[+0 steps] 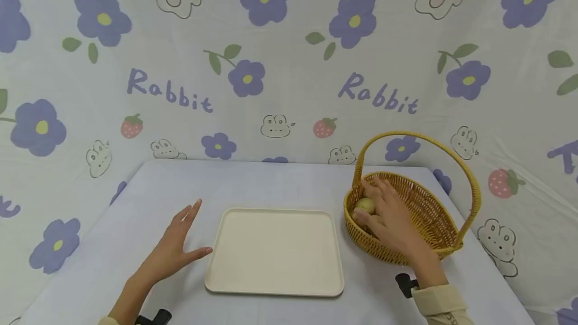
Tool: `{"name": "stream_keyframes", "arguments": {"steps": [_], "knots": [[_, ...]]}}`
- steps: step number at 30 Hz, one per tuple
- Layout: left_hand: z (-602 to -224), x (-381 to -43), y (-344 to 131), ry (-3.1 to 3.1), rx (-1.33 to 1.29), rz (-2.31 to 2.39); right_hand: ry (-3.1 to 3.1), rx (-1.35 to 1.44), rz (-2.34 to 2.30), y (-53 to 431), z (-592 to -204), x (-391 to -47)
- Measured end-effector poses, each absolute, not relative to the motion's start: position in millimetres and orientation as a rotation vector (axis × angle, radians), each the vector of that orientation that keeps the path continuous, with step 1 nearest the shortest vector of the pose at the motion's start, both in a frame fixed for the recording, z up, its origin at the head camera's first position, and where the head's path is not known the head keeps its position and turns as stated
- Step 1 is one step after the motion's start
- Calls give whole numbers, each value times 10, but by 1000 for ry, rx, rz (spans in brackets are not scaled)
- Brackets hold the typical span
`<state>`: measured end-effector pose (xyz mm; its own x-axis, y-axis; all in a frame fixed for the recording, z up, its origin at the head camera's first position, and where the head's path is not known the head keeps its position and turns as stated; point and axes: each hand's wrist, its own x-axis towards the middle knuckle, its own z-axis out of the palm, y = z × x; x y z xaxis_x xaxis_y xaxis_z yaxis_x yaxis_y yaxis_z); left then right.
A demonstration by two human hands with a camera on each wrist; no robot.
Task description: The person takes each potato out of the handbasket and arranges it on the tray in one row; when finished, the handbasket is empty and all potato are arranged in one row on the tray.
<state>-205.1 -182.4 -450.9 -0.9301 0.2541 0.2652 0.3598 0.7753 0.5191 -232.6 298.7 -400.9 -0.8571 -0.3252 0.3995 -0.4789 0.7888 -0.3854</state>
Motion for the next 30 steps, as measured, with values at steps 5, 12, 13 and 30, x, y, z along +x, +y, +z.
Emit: {"name": "stream_keyframes", "arguments": {"steps": [5,12,13,30], "knots": [[-4622,-2093,-1812,-2737,-383,-1457,-2629,551,934,3185,-3834,-2485],[-4845,-2092,-1721,-2696,-116,-1821,-2530,380,1097,3520,-3702,-2740],[-4872,-2089,-1704,-2689,-95,-1823,-2526,344,1101,3560,-3696,-2766],[-5125,-2092,-1667,-2670,-16,-1899,-2400,48,1155,3834,-3989,-3049]]}}
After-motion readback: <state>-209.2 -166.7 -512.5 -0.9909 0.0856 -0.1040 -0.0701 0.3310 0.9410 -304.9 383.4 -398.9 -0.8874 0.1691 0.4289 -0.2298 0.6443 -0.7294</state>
